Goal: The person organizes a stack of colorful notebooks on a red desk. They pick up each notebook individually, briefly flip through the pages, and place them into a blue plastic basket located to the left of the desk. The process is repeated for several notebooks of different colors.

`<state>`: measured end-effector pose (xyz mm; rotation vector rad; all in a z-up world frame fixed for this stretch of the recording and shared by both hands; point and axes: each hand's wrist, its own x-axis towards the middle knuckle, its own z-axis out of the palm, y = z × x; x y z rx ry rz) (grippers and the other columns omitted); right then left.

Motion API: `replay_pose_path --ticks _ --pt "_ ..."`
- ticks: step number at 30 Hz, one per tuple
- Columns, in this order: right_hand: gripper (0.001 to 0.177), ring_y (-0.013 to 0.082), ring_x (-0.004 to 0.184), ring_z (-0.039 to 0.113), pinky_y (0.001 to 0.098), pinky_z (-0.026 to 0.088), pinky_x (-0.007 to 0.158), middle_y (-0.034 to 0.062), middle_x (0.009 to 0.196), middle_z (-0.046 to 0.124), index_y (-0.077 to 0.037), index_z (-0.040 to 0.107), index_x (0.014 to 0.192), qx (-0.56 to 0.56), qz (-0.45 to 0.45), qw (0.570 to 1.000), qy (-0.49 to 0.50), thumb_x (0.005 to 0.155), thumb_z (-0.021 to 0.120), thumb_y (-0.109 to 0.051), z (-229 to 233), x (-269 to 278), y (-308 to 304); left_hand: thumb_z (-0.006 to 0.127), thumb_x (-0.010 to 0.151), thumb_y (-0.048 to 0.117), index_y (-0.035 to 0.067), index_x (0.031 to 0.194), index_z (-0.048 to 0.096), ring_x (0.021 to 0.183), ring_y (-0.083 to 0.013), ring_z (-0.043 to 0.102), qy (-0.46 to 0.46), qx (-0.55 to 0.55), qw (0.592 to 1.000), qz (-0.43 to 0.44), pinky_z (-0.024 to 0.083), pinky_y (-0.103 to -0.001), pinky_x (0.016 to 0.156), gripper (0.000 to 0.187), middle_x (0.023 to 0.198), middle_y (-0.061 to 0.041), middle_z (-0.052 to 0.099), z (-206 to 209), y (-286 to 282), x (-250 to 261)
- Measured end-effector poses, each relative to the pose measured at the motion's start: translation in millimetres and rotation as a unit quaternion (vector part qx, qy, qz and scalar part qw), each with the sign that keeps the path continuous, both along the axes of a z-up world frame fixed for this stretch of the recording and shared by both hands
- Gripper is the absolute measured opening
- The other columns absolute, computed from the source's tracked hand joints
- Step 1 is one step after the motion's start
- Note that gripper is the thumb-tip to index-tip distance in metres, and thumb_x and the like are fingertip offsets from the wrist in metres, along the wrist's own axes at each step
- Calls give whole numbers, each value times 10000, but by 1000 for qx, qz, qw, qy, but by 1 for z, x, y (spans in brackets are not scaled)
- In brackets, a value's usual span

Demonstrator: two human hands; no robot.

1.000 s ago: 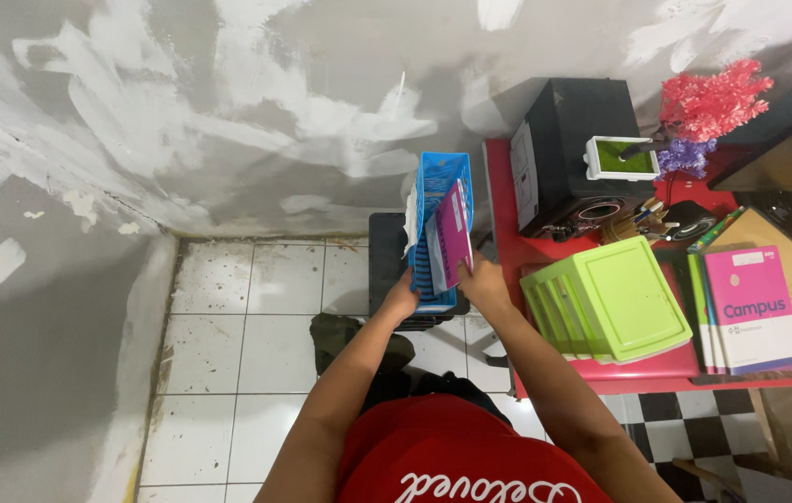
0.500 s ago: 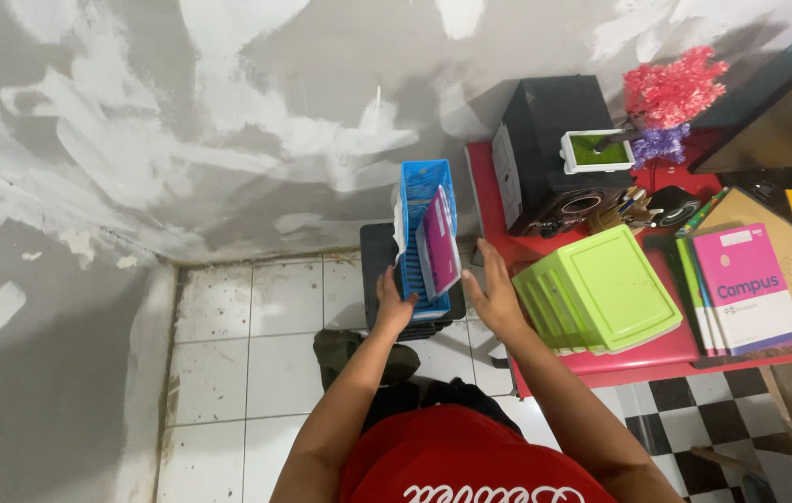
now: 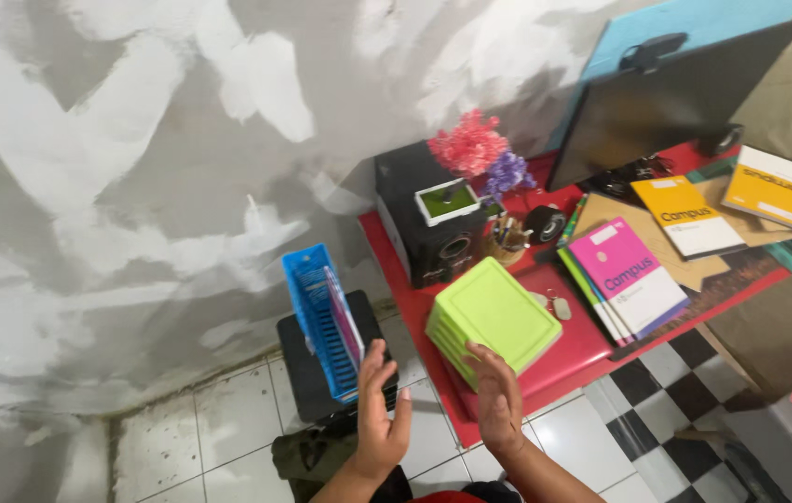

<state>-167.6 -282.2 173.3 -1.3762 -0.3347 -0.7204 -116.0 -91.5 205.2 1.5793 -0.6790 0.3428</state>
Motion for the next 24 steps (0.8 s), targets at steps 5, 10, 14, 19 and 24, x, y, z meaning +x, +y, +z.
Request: replay_pose_path --ticks 5,10,14,19,24 --pt "640 341 1481 473 524 412 1207 180 1517 532 -60 507 1492 8 -40 998 -37 1062 558 -532 -26 -46 -92 579 997 10 41 1324 545 1487 -373 438 68 -10 975 -212 372 -480 1227 330 1579 -215 430 20 -101 -46" --pt "636 335 1488 431 512 355 1218 187 1558 481 -59 495 1503 -49 -53 996 43 1055 560 -506 -15 -112 -219 589 983 2 47 1332 574 1507 -364 421 81 -2 954 -289 347 -479 1235 352 1572 -199 465 29 -223 -89" --pt "674 319 1546 324 500 294 1235 165 1650 351 -83 345 1576 -49 -7 985 165 1051 524 -467 9 -154 -306 579 979 -6 60 1349 550 1532 -333 383 122 -22 939 -321 346 -464 1237 377 1597 -168 438 21 -311 -112" --pt "663 294 1535 332 468 284 1223 144 1643 381 -87 324 1593 -72 3 948 311 1040 489 -411 23 -179 -376 546 963 0 102 1387 526 1507 -258 387 263 -15 904 -336 381 -441 1189 436 1624 -100 385 7 -390 -122" --pt "553 276 1473 437 450 350 1183 139 1542 528 -59 457 1522 -42 -41 941 335 1033 534 -305 2 -174 -417 562 947 11 112 1427 493 1507 -244 372 324 7 898 -296 396 -427 1170 495 1627 -71 368 -39 -444 -103"
